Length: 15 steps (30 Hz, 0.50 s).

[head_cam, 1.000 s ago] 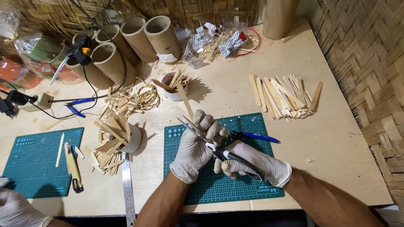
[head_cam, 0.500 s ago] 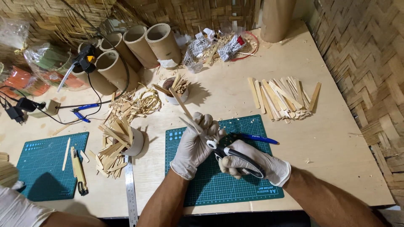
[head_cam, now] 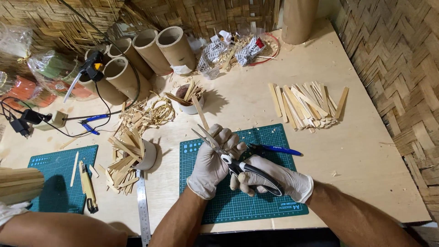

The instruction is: Cutting thin wooden sticks to length using scissors and pliers on a cutting mat.

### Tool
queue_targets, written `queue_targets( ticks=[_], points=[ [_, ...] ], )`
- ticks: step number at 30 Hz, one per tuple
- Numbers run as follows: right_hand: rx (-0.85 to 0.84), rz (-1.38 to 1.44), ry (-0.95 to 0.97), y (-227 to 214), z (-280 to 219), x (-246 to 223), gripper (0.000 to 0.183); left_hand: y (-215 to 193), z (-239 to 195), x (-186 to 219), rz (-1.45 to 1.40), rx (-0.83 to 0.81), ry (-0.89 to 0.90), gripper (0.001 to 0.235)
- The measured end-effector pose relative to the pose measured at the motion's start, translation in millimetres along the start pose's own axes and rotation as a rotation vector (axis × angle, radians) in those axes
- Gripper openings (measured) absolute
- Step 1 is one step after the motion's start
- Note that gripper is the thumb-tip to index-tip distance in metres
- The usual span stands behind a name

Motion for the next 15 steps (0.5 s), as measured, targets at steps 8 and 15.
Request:
queue_targets(
  ticks=[8,15],
  points=[
    [-0.027,-0.047,-0.058,-0.5,8.2,6.4,0.04,-6.8,-1.3,-1.6,-0.037,-0.018,-0.005,0.031],
    [0.041,-0.106,-0.127,-10.2,16.1,7.6,0.038,-0.1,-4.6,-2.0,-0.033,-0.008,-0.021,0.03]
  ],
)
Point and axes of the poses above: each hand's wrist, its own z-axis towards the middle knuckle, its own y-axis out of the palm, x = y × z, the point moved 5 cm from there along z, towards the middle knuckle, and after that the axes turned 12 degrees about -z, right-handed, at the moved point
